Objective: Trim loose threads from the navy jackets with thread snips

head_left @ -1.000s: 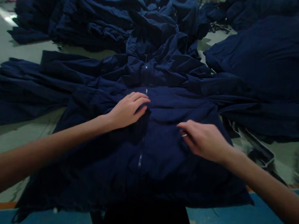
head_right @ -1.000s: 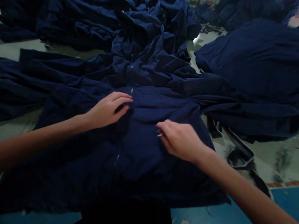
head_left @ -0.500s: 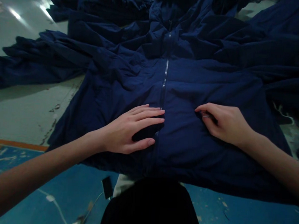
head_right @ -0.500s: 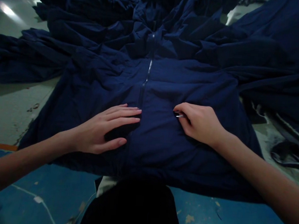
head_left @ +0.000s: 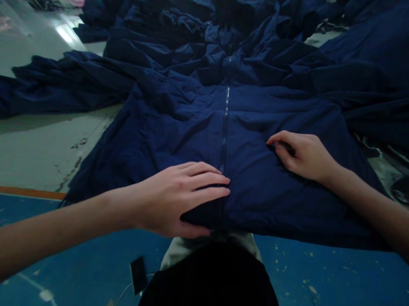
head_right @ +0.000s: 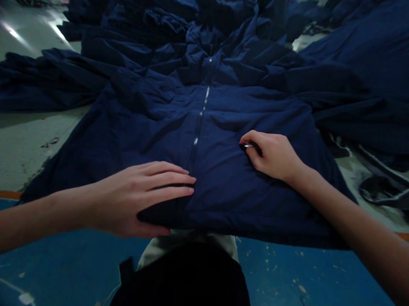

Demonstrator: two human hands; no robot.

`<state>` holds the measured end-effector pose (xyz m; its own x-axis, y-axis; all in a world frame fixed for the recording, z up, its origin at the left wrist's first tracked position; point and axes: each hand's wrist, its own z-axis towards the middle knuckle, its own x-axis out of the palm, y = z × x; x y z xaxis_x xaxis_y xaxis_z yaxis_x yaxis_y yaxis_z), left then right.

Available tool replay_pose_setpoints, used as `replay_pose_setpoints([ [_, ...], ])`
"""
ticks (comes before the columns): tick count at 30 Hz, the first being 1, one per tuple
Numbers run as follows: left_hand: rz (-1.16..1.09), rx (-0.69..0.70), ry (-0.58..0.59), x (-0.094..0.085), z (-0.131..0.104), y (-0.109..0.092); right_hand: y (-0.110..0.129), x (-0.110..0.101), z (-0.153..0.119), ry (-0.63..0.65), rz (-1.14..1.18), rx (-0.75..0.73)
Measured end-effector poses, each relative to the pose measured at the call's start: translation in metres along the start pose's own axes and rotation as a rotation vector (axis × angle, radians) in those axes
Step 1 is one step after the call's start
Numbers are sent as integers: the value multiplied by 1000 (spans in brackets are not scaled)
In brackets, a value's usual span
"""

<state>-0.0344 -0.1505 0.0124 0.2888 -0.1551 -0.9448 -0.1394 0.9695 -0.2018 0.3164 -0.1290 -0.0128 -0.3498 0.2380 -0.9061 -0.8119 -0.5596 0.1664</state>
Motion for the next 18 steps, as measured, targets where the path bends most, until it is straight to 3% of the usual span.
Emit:
replay_pose_setpoints([
  [3, 67, -52, 52, -6, -7, -9, 2, 0, 0, -2, -9, 2],
  [8, 197, 96, -132, -12, -20, -15, 4, -1, 1, 7, -12, 6],
  [15, 182, 16, -145, 22, -44, -31, 2, 0, -2, 5, 35, 26],
  [18, 85, -77, -191, 23, -49, -34, 4, -4, -5, -41, 53, 30],
])
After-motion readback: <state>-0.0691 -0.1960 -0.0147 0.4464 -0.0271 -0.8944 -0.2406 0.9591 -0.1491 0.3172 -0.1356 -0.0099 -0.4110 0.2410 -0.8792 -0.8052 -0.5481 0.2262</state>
